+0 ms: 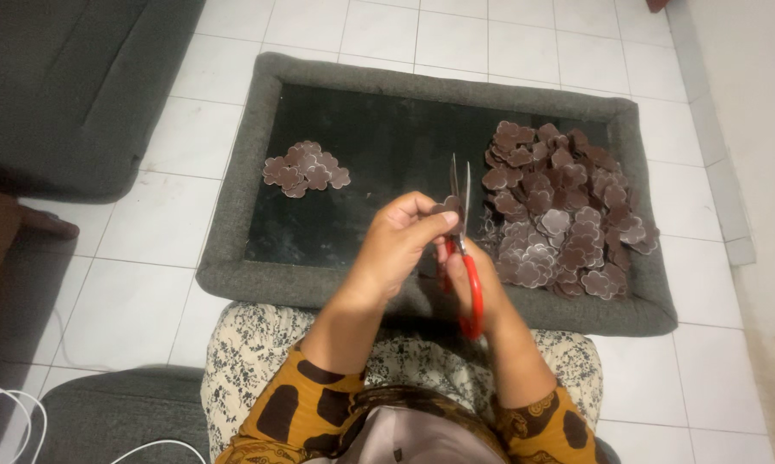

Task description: The person sits on the floor and uses red-handled scissors to trim the edges of small brown flower-shaped felt pieces. They pick up each piece, trim it, and place it into a growing pile on a dark cushion.

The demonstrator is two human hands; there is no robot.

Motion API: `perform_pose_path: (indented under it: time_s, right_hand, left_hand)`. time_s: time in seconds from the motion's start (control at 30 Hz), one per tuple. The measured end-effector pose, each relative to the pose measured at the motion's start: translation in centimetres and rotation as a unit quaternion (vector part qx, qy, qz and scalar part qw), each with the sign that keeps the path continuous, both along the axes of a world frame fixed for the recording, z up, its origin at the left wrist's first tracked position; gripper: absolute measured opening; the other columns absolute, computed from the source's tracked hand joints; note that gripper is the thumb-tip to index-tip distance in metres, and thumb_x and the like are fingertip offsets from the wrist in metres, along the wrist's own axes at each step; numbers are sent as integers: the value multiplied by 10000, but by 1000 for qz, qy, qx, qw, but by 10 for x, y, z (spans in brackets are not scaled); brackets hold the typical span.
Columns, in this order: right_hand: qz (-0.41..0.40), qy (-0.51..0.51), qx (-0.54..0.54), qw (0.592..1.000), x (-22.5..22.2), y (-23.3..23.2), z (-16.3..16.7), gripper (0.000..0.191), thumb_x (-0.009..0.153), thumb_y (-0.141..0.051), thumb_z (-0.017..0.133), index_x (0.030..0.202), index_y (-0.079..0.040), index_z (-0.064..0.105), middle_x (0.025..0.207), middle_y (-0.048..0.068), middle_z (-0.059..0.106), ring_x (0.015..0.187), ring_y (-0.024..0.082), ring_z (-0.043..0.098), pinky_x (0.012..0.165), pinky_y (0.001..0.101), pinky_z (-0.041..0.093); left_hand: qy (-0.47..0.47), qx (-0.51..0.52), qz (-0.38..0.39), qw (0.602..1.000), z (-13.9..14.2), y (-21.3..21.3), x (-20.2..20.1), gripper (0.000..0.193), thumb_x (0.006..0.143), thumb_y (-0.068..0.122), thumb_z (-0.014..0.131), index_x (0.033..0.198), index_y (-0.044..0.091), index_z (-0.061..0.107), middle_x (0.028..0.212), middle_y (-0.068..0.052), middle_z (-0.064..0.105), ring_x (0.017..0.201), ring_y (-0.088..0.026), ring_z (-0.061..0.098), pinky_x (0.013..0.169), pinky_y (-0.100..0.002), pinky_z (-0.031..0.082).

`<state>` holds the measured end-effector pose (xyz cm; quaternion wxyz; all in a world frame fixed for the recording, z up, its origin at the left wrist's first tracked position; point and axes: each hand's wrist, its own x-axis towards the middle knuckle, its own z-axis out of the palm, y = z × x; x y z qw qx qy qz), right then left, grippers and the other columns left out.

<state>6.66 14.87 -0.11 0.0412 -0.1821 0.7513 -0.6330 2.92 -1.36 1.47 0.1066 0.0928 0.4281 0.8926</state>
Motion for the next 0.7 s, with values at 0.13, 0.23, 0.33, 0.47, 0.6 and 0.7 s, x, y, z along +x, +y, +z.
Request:
perform_pose_path:
  time_s: [0.13, 0.23, 0.33, 0.47, 0.6, 0.7]
  right_hand:
    - [-18, 3, 3, 1000, 1, -3, 2, 550, 1012, -624, 455, 1010, -80, 540, 807, -4, 521, 684, 103, 523, 583, 259, 436]
    - [-21, -7, -5, 1000, 1, -2, -1, 534, 1019, -613, 467, 992, -84, 538, 782, -8, 500, 664, 97, 495, 570, 256, 411]
    - [-4, -33, -32, 999, -1, 0, -5, 539, 1012, -624, 495, 988, -86, 527, 792, -17, 476, 679, 96, 471, 580, 258, 405]
    - [-5, -44, -16, 999, 0, 3, -6, 551, 993, -643, 512, 952, -93, 529, 784, -30, 478, 670, 88, 468, 570, 247, 394]
    - [-3, -56, -15, 998, -1, 4, -4, 558, 975, -642, 532, 967, -84, 551, 791, -32, 490, 667, 82, 466, 566, 241, 384]
    - [3, -42, -4, 999, -1, 5, -4, 557, 959, -636, 538, 1120, -104, 572, 804, -40, 490, 679, 70, 460, 574, 231, 386]
  left_hand:
    - [4, 20, 6, 1000, -3, 2, -1, 60, 963, 45, 695, 924, 27, 652, 833, -68, 688, 674, -111, 639, 621, -246, 542]
    - [2, 19, 6, 1000, -5, 3, -1, 52, 949, 57, 696, 920, 41, 657, 839, -56, 691, 693, -108, 634, 634, -251, 536]
    - [10, -14, 30, 999, -8, 1, -3, 51, 954, 61, 708, 933, 47, 664, 879, -37, 697, 791, -84, 620, 741, -236, 526]
    - [5, -15, 33, 999, -9, -3, -4, 47, 946, 68, 711, 943, 54, 666, 880, -19, 698, 814, -81, 622, 767, -241, 526]
    - [-5, -28, 35, 999, -6, -5, -3, 48, 945, 79, 702, 962, 62, 659, 873, -11, 705, 785, -64, 622, 693, -215, 476]
    - [-9, -71, 48, 996, -4, -9, 0, 50, 939, 109, 684, 974, 78, 665, 873, 5, 715, 787, -48, 644, 642, -189, 433]
